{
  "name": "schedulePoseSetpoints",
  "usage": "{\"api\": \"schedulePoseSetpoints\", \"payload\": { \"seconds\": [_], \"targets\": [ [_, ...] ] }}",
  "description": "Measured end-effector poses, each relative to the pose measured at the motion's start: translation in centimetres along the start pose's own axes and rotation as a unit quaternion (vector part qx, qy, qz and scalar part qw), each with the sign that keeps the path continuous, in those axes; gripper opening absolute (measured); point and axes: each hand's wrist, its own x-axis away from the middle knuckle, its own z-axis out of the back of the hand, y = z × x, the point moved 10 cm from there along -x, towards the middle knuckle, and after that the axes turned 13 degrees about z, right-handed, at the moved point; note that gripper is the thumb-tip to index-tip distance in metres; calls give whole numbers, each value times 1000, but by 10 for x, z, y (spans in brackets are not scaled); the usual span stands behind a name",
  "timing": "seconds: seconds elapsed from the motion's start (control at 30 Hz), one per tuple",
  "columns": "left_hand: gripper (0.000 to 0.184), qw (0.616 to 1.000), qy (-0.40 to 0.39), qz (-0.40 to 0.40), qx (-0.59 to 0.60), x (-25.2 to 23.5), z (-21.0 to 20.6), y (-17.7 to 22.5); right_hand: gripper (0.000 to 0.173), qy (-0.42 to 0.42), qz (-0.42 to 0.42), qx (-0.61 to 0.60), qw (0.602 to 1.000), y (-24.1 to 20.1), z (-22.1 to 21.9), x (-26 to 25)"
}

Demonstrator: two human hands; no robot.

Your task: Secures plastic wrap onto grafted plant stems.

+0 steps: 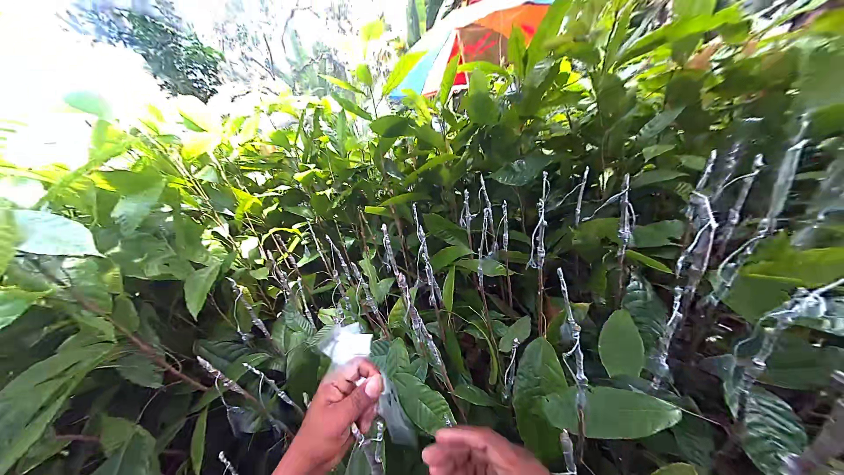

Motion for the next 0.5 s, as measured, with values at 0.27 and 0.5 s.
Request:
{"api": "schedulePoseSetpoints", "payload": {
  "seconds": [0.27,0.5],
  "targets": [
    [39,920,-299,177,184,-11,-115,-44,28,188,-49,147,970,25,68,9],
    [51,915,-321,230,85,-17,-143,-59,31,261,-104,62,958,34,85,14]
  ]
}}
